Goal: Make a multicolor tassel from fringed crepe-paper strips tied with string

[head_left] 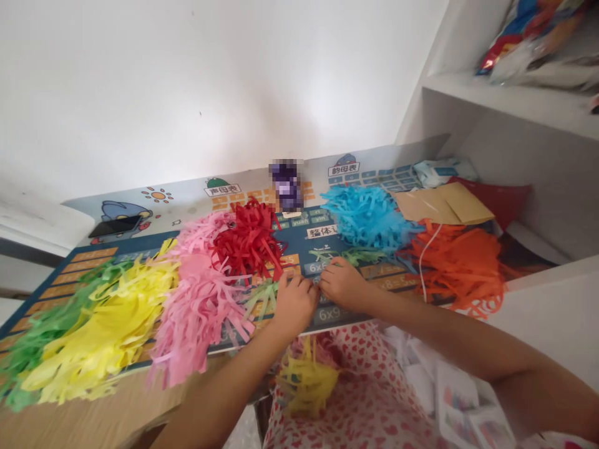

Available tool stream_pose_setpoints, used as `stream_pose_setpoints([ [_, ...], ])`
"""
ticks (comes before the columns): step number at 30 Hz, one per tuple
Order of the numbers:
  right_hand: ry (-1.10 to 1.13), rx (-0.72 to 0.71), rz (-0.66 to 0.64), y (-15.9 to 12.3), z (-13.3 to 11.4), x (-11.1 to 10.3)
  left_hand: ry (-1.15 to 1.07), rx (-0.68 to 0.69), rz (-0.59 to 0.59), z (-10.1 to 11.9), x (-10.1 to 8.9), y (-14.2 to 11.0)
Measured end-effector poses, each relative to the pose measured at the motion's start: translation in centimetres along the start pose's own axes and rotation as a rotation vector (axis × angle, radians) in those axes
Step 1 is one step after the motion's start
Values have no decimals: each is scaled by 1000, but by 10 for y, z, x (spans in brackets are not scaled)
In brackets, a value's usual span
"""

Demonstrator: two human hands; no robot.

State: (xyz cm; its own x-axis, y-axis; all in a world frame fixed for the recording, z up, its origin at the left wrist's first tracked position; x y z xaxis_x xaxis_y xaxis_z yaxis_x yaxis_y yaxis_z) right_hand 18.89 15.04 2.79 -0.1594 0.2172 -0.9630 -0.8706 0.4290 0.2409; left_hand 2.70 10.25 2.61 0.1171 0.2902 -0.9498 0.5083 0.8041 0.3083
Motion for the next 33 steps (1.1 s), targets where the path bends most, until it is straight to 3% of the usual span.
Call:
stream_pose_setpoints([
  [2,52,77,-10,0,-6,-8,-18,-12,72,0,-6,-4],
  [5,246,214,25,-6,-18,-36,-80,19,221,2,-34,-15],
  [8,711,267,74,-14,-25,-70,-147,84,360,8,-75,-29],
  [12,1424,332,-147,-16,-26,-87,-211,132,432,19,-109,-39],
  [15,1718,456,-234,-15,-31,-80,-280,75,459,26,-111,-41],
  [18,1860,503,-156,-15,-42,-71,-363,-15,472,33,-102,-44],
  [25,1852,640,214,-20,-67,-48,-585,-360,487,48,-84,-48],
  [29,1805,744,341,-18,-78,-39,-698,-491,431,49,-82,-48],
  [33,1808,781,433,-15,-82,-37,-831,-535,390,52,-83,-49],
])
Point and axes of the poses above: each hand's wrist, its own y-axis towards the middle knuckle, its own x-axis out of the palm, z = x × y, the point moved 1 cm from there along y, towards the middle knuckle, and after that the axes turned 3 degrees about -z, right-handed, at the moved point
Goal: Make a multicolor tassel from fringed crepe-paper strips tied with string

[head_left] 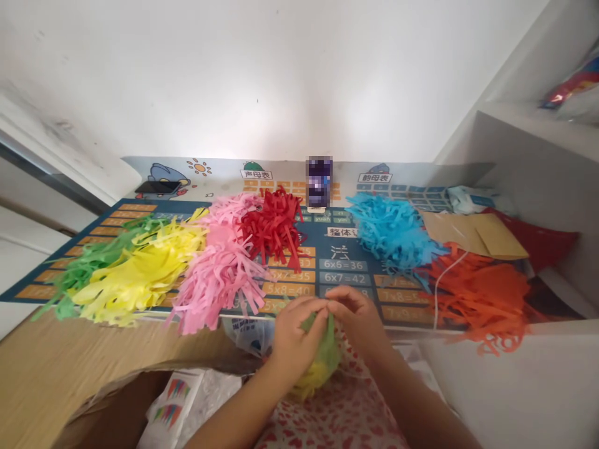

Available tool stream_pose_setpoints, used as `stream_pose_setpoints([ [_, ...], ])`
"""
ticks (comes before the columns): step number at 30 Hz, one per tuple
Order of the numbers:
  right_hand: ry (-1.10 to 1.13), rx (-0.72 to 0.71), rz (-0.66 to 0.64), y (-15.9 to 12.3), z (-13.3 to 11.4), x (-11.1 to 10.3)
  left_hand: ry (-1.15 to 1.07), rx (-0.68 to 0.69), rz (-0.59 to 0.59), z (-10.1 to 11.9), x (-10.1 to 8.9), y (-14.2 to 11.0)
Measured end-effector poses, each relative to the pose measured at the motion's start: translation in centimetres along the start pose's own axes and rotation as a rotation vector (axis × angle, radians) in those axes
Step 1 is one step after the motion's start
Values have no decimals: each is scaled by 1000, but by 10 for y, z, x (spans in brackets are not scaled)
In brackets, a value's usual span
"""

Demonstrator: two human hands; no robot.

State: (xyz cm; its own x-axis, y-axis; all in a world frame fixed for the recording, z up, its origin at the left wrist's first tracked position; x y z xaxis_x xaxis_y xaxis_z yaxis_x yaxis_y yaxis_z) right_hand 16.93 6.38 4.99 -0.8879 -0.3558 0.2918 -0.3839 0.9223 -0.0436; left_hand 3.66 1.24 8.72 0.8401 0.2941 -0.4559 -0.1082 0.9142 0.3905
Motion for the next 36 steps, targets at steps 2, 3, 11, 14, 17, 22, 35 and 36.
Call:
stream_pose_setpoints([
  [2,32,-53,13,1,0,1,-25,-3,1,0,2,-1],
  [3,59,-84,23,1,1,1,-26,1,8,-1,4,-2],
  [11,-29,-308,25,2,-4,4,-214,-96,-72,-17,8,1],
  [14,-428,-375,-83,25,-32,-9,-452,-275,-121,-23,6,2],
  [17,-993,-441,23,81,-68,-42,-843,-478,-157,-30,8,2],
  [22,-1897,-146,41,193,-88,-94,-1032,-579,-210,-43,20,3],
  [35,-2052,-257,-325,251,-66,-97,-756,-616,-294,-55,22,2],
  [36,-2037,-265,-307,246,-69,-93,-751,-623,-290,-55,22,4],
])
Point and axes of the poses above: each hand's wrist, its own y-axis towards the middle knuckle, its own x-axis out of the palm, z = x × y, the point moved 1 cm from there along y, towards the middle knuckle, and after that the axes turned 3 degrees about -z, right-handed, at the moved point
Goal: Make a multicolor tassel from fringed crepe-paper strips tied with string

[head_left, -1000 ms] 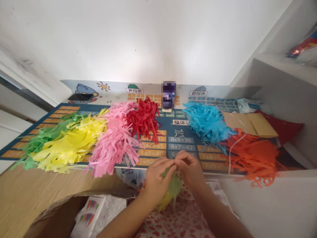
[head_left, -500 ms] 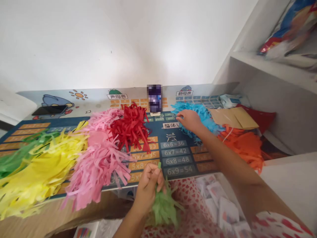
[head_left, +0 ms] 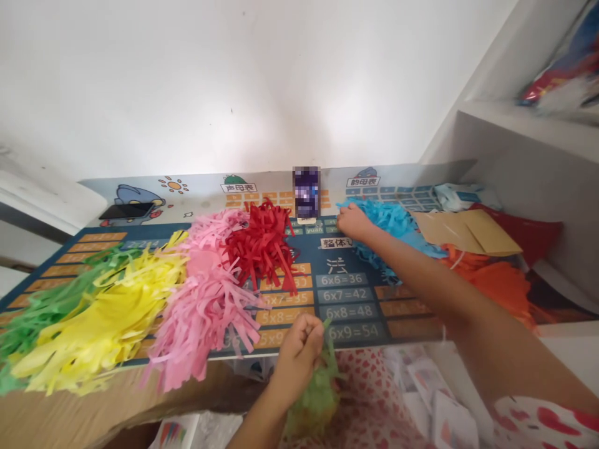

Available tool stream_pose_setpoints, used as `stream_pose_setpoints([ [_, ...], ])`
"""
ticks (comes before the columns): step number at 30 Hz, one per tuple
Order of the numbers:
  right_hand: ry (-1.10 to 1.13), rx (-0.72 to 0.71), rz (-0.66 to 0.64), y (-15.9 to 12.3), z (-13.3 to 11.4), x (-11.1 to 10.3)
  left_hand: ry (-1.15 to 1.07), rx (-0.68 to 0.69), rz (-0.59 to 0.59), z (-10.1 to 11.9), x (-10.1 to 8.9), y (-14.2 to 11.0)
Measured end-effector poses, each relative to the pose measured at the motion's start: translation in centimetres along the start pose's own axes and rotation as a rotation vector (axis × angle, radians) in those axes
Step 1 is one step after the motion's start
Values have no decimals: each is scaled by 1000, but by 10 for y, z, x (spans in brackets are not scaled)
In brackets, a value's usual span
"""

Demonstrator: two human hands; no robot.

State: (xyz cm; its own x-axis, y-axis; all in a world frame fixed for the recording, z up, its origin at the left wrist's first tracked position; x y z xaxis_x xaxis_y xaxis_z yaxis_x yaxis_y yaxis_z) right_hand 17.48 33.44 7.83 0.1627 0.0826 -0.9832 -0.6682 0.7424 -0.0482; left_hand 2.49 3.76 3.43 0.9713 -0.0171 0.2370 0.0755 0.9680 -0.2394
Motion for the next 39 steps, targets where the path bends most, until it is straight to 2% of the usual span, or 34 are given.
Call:
stream_pose_setpoints([
  [2,30,26,41,-16,-14,-13,5,0,21,3,-1,2],
  [4,194,49,104,-46,-41,-25,12,25,56,5,-2,3],
  [6,692,59,190,-86,-75,-30,9,65,82,7,-4,3],
  [9,1261,-6,190,-146,-125,-22,35,118,104,7,-3,1],
  [11,1468,63,210,-172,-147,-9,96,143,114,7,-1,-2],
  [13,1572,122,275,-184,-160,4,180,162,118,10,2,-6],
  [16,1637,145,354,-190,-166,13,335,208,136,17,6,-11],
  [20,1672,140,398,-195,-166,14,551,328,155,27,8,-16],
  [26,1540,116,487,-204,-167,12,800,451,127,28,8,-20],
  [30,1490,140,510,-207,-166,11,837,459,114,26,10,-21],
  [35,1552,105,447,-208,-166,12,817,394,13,24,11,-22],
  [39,1591,158,384,-207,-169,16,778,328,26,18,7,-23],
])
Point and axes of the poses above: each hand's wrist, its own y-axis towards the middle knuckle, its own x-axis out of the palm, z = x × y, the point moved 1 cm from there along y, towards the middle knuckle, and after that the axes turned 3 degrees about -z, right-handed, at the moved point
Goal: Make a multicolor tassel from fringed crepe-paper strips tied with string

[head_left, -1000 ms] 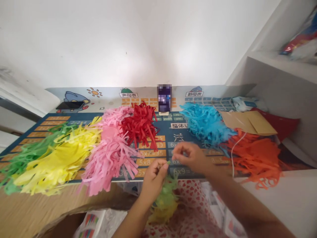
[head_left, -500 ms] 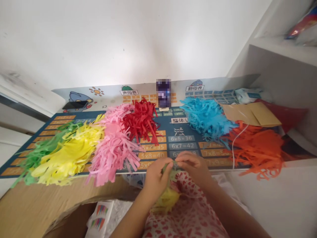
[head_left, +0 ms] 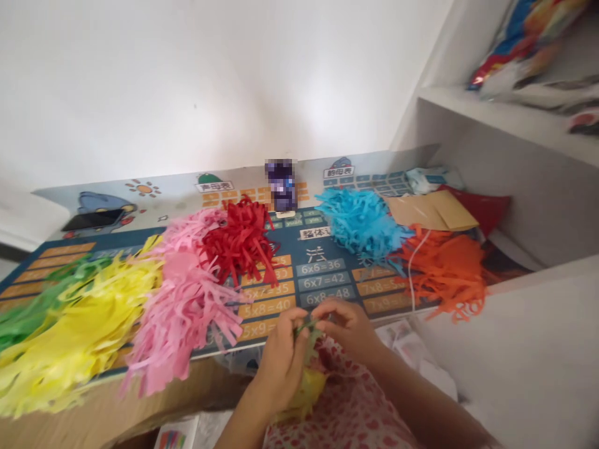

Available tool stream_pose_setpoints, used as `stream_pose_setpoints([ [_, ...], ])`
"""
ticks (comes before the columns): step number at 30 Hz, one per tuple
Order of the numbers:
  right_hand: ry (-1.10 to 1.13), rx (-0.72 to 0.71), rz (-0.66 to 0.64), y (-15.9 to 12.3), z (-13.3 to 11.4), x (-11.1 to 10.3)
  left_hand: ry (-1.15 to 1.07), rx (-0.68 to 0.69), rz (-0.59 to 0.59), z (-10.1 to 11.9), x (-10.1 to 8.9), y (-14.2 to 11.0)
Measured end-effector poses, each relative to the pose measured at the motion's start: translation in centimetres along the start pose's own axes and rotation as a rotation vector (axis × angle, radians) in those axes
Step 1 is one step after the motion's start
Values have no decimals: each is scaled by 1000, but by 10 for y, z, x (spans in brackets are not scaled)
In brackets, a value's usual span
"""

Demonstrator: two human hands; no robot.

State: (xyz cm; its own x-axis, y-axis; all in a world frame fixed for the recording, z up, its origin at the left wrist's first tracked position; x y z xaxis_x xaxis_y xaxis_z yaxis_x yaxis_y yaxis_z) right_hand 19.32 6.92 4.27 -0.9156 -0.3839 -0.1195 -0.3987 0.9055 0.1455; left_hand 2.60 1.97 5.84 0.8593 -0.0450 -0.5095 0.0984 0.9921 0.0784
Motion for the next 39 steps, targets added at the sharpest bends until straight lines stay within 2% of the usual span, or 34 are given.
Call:
stream_pose_setpoints([
  [4,2,76,-39,0,1,0,45,52,-43,-4,0,1],
  [7,0,32,-66,0,-2,-3,90,75,-71,-5,-2,2],
  [9,0,12,-41,-1,-3,-5,110,95,-84,-5,-3,4],
  [13,22,96,30,-2,-3,-6,99,159,-82,-6,-2,10],
  [18,26,73,25,-1,-6,-11,58,131,-56,-2,-4,16],
  [22,11,122,66,-2,-7,-16,24,124,-60,6,-8,17],
  [27,69,141,52,-4,-3,-15,-72,28,38,8,-5,15],
  [31,178,95,6,-4,1,-10,-472,-223,44,2,3,14],
  [34,90,22,20,-2,2,-6,-738,-329,39,-1,9,14],
  [39,25,0,51,1,-1,-3,-835,-394,39,-1,14,14],
])
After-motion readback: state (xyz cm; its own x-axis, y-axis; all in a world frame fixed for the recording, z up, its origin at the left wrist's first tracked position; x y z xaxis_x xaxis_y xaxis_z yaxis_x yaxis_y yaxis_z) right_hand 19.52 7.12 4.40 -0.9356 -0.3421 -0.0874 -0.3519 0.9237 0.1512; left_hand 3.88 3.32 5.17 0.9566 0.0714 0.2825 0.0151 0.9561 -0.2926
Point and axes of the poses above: each hand's wrist, its own y-axis towards the middle knuckle, its own x-axis out of the palm, z = x × y, the point moved 1 cm from there along y, towards the middle knuckle, and after that the axes turned 3 degrees about -z, right-handed, at the moved point
